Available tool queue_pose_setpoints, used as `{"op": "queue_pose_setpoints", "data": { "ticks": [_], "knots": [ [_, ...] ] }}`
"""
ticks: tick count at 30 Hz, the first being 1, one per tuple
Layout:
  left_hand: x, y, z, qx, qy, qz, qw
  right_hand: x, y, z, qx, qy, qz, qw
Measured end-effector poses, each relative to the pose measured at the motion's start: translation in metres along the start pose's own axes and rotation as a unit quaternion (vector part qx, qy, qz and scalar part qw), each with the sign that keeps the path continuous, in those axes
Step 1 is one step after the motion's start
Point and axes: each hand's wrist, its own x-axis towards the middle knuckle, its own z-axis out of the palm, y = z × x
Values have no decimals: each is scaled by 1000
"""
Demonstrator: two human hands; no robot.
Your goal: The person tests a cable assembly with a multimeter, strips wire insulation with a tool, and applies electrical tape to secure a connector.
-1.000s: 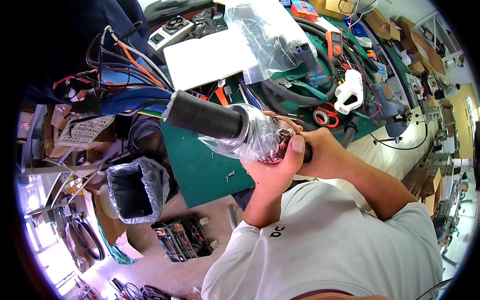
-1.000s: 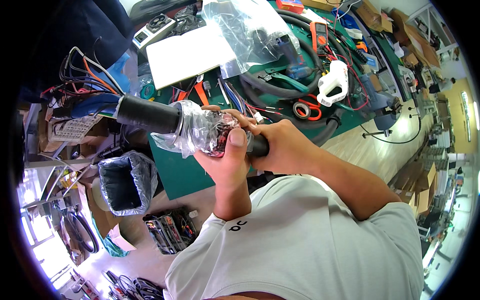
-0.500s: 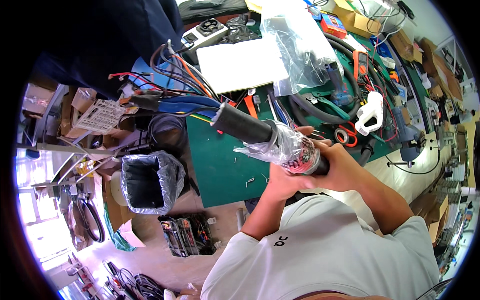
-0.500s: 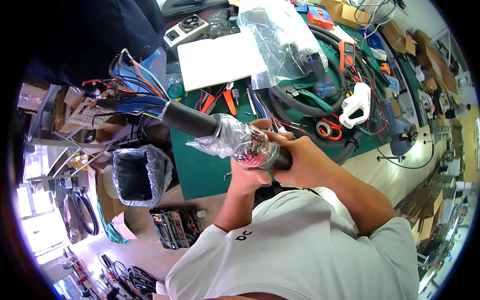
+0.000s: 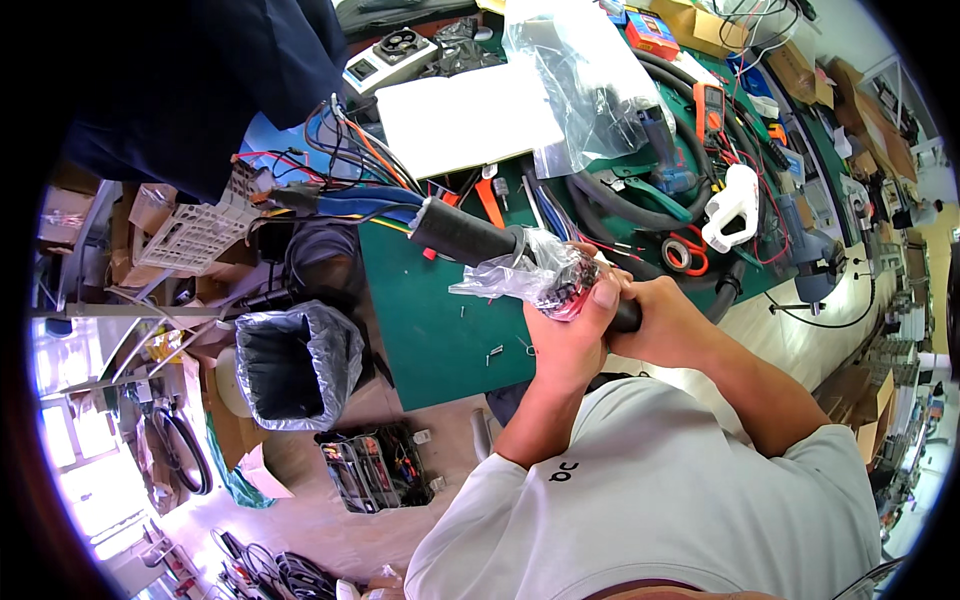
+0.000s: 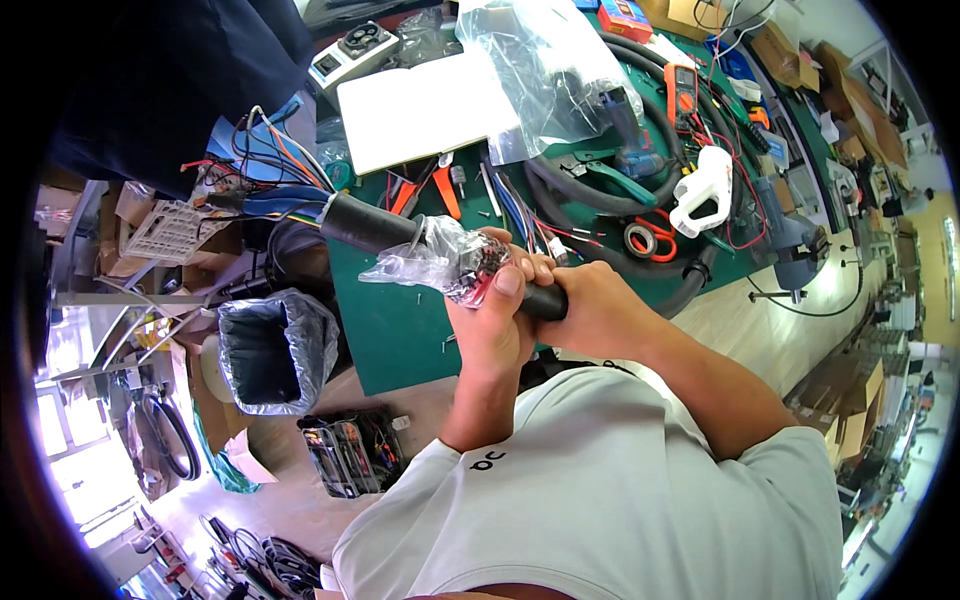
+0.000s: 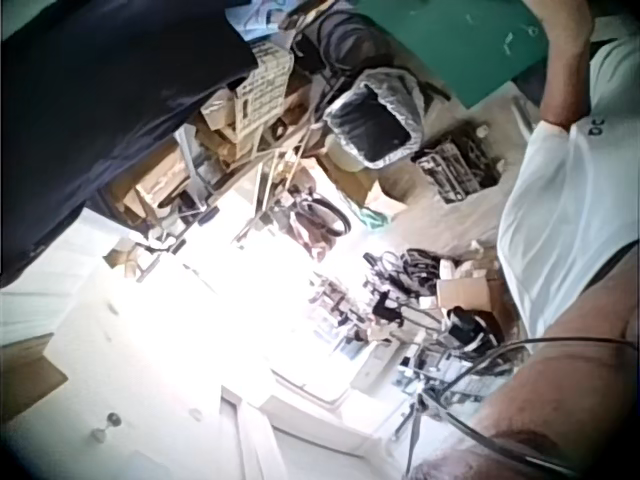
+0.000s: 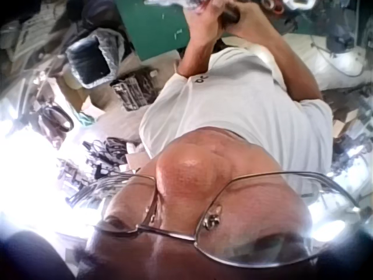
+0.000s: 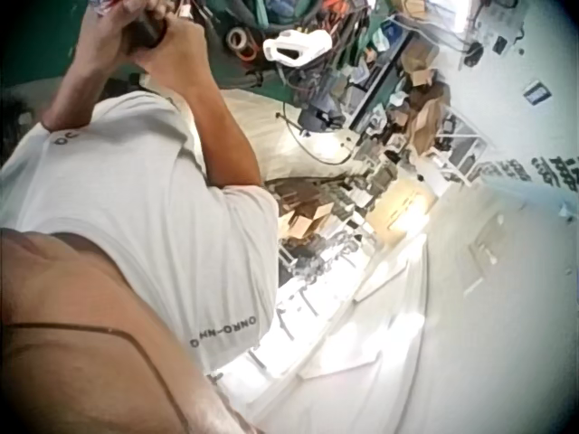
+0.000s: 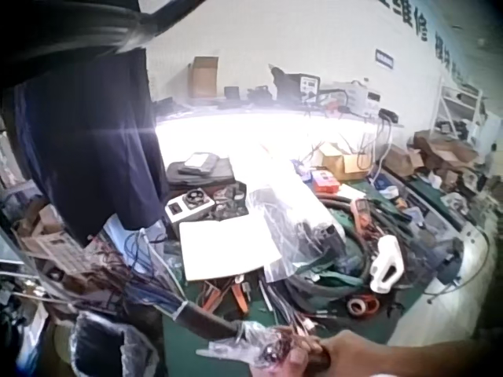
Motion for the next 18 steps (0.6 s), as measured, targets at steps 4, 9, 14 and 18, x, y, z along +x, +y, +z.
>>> {"op": "queue_pose_setpoints", "data": {
  "ticks": [4,9,14,18],
  "knots": [
    [-2,-2,-10,39,65,28,997,3,1,22,-68,60,-10,996],
    [-10,1,-17,42,140,44,988,4,21,49,-146,105,-26,983],
    [-15,7,-21,50,209,43,976,5,13,53,-157,74,-25,985],
    [-20,9,-24,69,174,59,981,5,15,47,-109,10,-23,994]
  ]
}}
